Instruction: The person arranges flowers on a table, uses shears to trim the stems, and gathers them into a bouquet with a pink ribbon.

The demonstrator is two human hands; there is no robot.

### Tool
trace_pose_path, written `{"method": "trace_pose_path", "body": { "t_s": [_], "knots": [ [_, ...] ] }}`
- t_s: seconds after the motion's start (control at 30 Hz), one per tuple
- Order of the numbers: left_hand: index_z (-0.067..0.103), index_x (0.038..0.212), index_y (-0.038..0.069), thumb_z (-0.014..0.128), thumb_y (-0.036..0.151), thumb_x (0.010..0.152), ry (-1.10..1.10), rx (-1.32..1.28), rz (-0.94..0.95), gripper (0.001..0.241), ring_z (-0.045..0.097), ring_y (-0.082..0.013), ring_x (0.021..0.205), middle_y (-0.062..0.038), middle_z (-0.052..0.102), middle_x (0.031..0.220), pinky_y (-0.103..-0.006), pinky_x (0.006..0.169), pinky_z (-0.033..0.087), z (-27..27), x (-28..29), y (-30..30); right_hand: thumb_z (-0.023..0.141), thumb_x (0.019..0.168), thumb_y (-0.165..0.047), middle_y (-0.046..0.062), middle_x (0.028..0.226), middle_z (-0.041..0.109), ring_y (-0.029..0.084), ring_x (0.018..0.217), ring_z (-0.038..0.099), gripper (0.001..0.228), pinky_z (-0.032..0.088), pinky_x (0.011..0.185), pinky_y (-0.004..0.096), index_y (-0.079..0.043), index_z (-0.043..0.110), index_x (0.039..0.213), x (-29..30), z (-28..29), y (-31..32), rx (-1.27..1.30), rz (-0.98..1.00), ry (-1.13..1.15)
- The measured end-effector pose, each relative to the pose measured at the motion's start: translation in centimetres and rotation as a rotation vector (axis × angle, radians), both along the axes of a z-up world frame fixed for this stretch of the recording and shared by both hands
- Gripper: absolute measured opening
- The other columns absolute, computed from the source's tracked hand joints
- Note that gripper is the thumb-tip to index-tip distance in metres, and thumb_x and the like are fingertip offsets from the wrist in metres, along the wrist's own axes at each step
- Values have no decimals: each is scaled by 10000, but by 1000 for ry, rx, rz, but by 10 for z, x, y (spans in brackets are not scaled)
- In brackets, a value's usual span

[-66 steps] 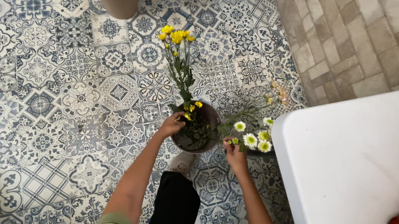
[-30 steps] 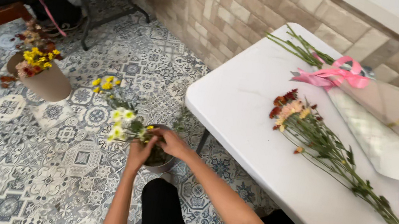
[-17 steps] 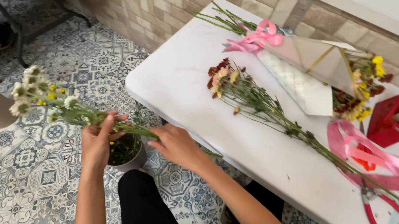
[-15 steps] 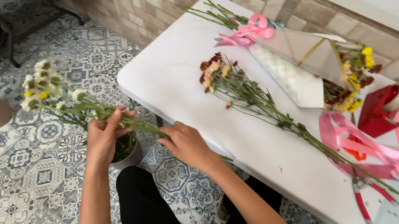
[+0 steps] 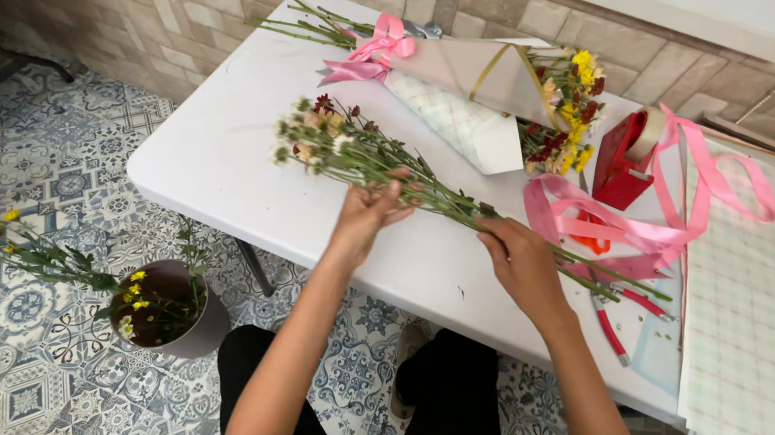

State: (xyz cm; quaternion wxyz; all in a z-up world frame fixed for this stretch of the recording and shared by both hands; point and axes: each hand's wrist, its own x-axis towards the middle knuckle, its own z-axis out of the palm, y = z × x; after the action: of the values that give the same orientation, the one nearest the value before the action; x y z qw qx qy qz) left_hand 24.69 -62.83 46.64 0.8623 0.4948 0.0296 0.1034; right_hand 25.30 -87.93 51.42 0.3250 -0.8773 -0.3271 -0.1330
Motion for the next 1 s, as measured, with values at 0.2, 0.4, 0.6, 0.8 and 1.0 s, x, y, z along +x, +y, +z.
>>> {"method": "trace_pose_path", "body": {
  "t_s": [0.2, 0.4, 0.6, 0.8, 1.0],
  "knots": [
    [580, 1239, -171, 797, 150, 923, 137, -169, -16, 500, 739, -402, 914, -240, 695, 1053, -500, 854, 625, -36, 54, -46, 696, 970, -48, 111, 831, 656, 252, 722, 668, 193, 553, 676, 346, -83, 776, 1142, 46, -68, -42, 45, -46, -50],
    [643, 1338, -11, 756, 139, 957, 55, -122, -56, 425, 745, -341, 944, -247, 739, 1072, -453, 870, 630, -69, 67, -54, 729, 942, 6, 88, 856, 682, 264, 843, 705, 195, 578, 751, 342, -85, 792, 1102, 67, -103, -54, 105, -81, -72],
    [632, 1276, -86, 775, 118, 939, 153, -164, 26, 419, 745, -353, 893, -223, 704, 986, -419, 815, 658, -80, 68, -59, 782, 884, 30, 109, 857, 697, 290, 905, 703, 187, 580, 788, 362, -75, 800, 1037, 81, -119, -56, 64, -55, -147],
    [536, 1019, -148, 801, 144, 906, 166, -157, 43, 410, 716, -367, 914, -175, 592, 932, -461, 801, 660, 3, 37, -59, 795, 882, 16, 124, 840, 698, 313, 848, 699, 182, 572, 774, 389, -83, 808, 1034, 83, -92, -57, 161, -51, -53],
    [527, 929, -59, 798, 198, 911, 83, -19, 35, 374, 725, -413, 856, -132, 625, 853, -403, 750, 658, 12, 93, -72, 838, 872, 38, 189, 865, 701, 348, 791, 696, 209, 555, 733, 414, -40, 796, 1061, 96, -51, -54, 243, -86, -107]
  ]
}}
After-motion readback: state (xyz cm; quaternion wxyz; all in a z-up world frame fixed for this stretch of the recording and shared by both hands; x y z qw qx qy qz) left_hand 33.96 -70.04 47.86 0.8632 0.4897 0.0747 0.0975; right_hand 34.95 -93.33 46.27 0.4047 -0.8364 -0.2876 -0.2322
